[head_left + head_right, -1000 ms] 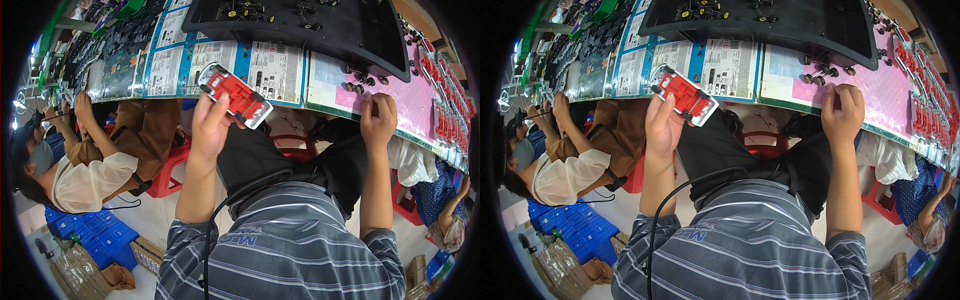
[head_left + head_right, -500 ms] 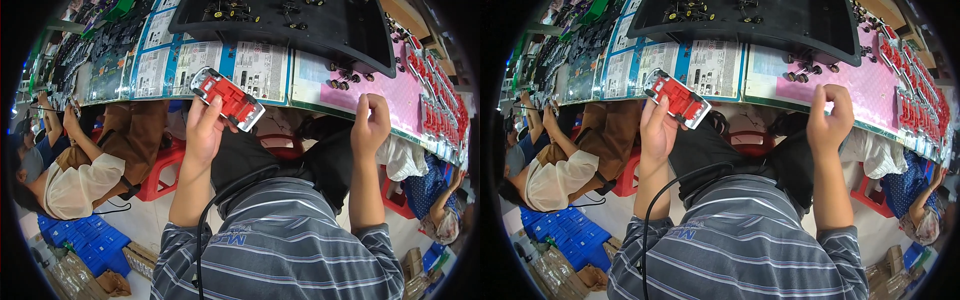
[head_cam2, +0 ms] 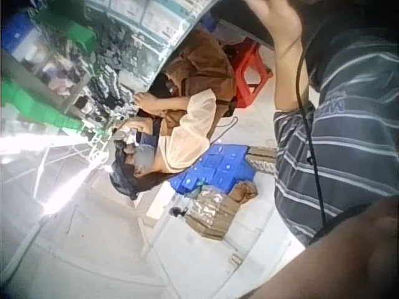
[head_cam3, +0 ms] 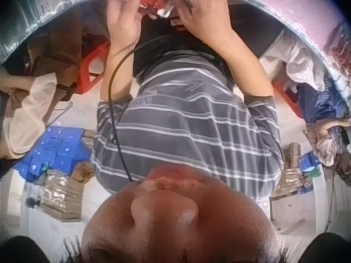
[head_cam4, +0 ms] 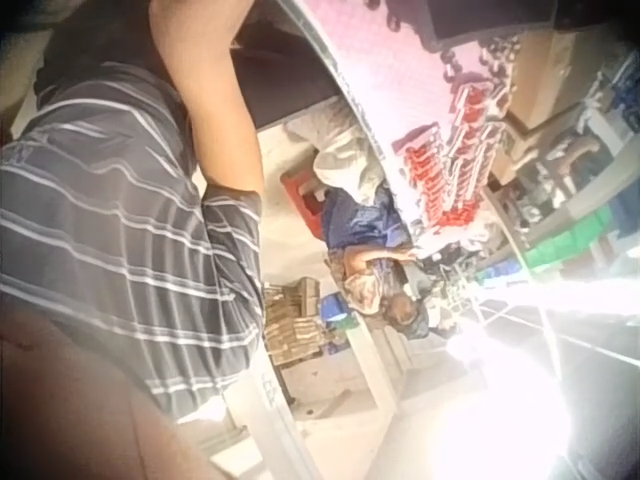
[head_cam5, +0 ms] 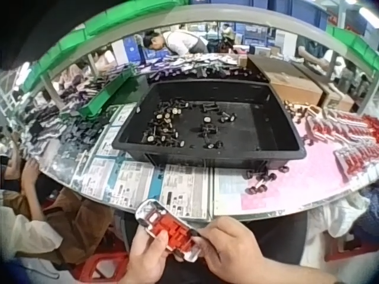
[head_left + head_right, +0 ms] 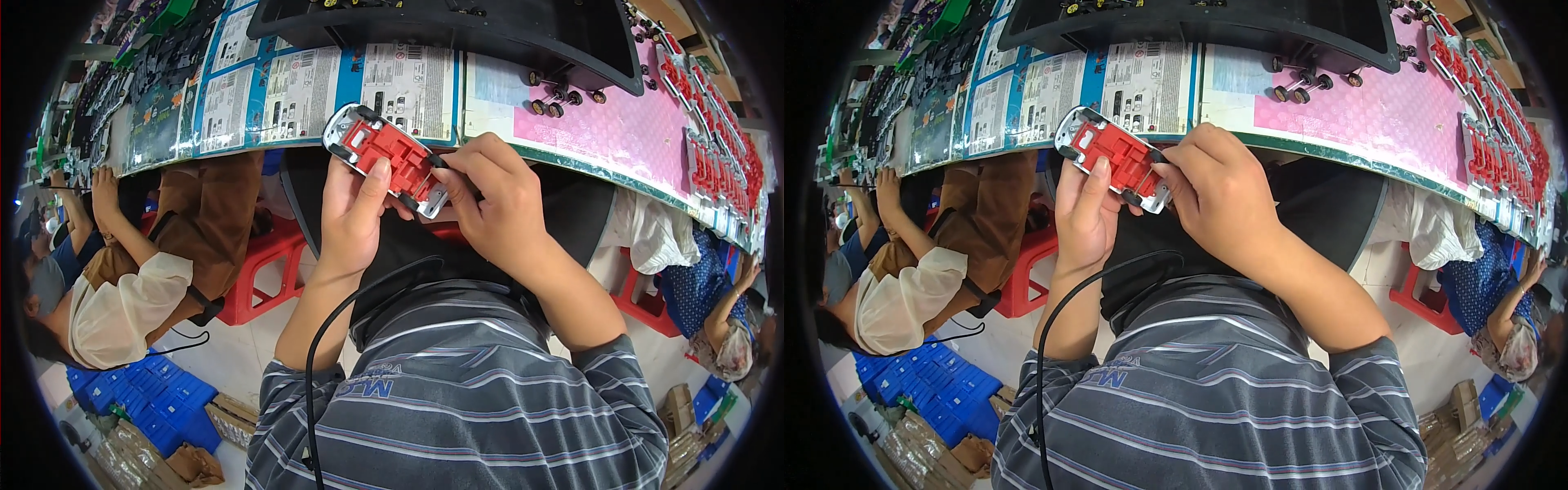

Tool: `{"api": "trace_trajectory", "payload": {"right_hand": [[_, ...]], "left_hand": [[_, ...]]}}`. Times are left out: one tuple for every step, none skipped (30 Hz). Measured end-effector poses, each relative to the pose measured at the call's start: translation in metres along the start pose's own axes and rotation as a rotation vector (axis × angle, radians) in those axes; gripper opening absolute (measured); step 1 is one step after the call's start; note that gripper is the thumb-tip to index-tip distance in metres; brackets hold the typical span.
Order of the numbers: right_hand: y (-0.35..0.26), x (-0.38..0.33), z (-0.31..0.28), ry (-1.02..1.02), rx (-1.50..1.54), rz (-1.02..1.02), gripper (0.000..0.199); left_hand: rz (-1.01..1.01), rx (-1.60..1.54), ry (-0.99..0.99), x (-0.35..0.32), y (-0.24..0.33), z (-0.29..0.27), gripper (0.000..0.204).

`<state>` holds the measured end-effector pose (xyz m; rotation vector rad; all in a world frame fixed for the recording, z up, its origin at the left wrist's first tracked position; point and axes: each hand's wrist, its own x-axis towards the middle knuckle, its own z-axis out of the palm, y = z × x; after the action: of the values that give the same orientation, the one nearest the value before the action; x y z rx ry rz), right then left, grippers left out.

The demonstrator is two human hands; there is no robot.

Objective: The person assembles toy cars by picking up wheel axle sets from a tray, fitting them into the toy car chassis by hand, and placing the assembled toy cars onto the work table.

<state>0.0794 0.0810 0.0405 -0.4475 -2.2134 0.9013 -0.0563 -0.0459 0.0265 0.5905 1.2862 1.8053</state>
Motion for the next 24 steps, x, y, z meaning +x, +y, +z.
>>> {"api": "trace_trajectory", "payload": {"right_hand": [[0.002,-0.002,0.002,0.015,-0.033,-0.021,0.014],[0.003,-0.003,0.003,0.03,-0.067,-0.044,0.014],[0.004,-0.004,0.003,0.029,-0.07,-0.043,0.014],[0.005,-0.005,0.002,0.027,-0.094,-0.048,0.015],[0.006,-0.005,0.001,0.025,-0.118,-0.054,0.015],[0.006,-0.005,0.0,0.025,-0.117,-0.054,0.015],[0.005,-0.006,0.0,0.027,-0.125,-0.056,0.015],[0.004,-0.005,-0.001,0.029,-0.132,-0.06,0.016],[0.004,-0.003,-0.001,0.031,-0.128,-0.068,0.016],[0.004,-0.002,-0.003,0.018,-0.08,-0.049,0.017],[0.004,0.0,-0.006,0.005,-0.031,-0.031,0.018],[0.005,0.002,-0.013,-0.016,-0.007,-0.027,0.023],[0.007,0.002,-0.018,-0.003,-0.002,-0.024,0.026],[0.008,0.004,-0.026,0.015,0.011,-0.034,0.025],[0.016,0.003,-0.035,0.034,-0.042,-0.083,0.023],[0.024,0.001,-0.042,0.072,-0.104,-0.09,0.019],[0.035,-0.002,-0.05,0.119,-0.174,-0.067,0.013],[0.049,-0.007,-0.061,0.196,-0.275,-0.043,0.01],[0.062,-0.009,-0.071,0.239,-0.418,-0.006,0.011],[0.082,-0.012,-0.088,0.274,-0.512,-0.018,0.013],[0.098,-0.016,-0.107,0.319,-0.58,-0.002,0.014],[0.109,-0.019,-0.127,0.366,-0.637,0.061,0.015],[0.123,-0.025,-0.146,0.436,-0.718,0.118,0.016],[0.137,-0.031,-0.165,0.434,-0.768,0.21,0.017]], "left_hand": [[-0.011,0.007,0.002,0.0,-0.003,-0.001,0.04],[-0.022,0.015,0.004,0.001,-0.004,-0.002,0.04],[-0.022,0.012,0.002,0.0,-0.006,-0.001,0.04],[-0.027,0.032,0.002,0.0,-0.008,0.0,0.039],[-0.031,0.053,0.001,0.0,-0.009,0.0,0.038],[-0.031,0.053,0.001,0.0,-0.01,0.0,0.038],[-0.033,0.041,-0.011,-0.001,-0.01,-0.001,0.038],[-0.035,0.031,-0.023,-0.001,-0.01,-0.002,0.038],[-0.038,0.026,-0.018,0.0,-0.008,-0.002,0.038],[-0.04,0.022,-0.011,0.0,-0.007,-0.003,0.038],[-0.036,0.012,-0.002,0.001,-0.005,-0.003,0.038],[-0.024,0.02,0.005,0.004,0.0,-0.005,0.038],[-0.02,-0.036,0.015,0.006,0.003,-0.009,0.038],[-0.014,-0.092,0.025,0.009,0.008,-0.014,0.039],[-0.003,-0.074,0.045,0.012,0.013,-0.023,0.038],[0.013,-0.046,0.087,0.017,0.021,-0.032,0.038],[0.03,-0.032,0.125,0.023,0.027,-0.046,0.038],[0.04,0.004,0.124,0.034,0.032,-0.062,0.038],[0.072,0.021,0.153,0.042,0.042,-0.081,0.037],[0.073,0.009,0.162,0.051,0.052,-0.1,0.035],[0.053,0.03,0.187,0.061,0.058,-0.126,0.033],[0.04,0.114,0.269,0.069,0.069,-0.138,0.031],[0.005,0.162,0.392,0.079,0.079,-0.144,0.03],[0.02,0.258,0.396,0.089,0.085,-0.178,0.028]]}}
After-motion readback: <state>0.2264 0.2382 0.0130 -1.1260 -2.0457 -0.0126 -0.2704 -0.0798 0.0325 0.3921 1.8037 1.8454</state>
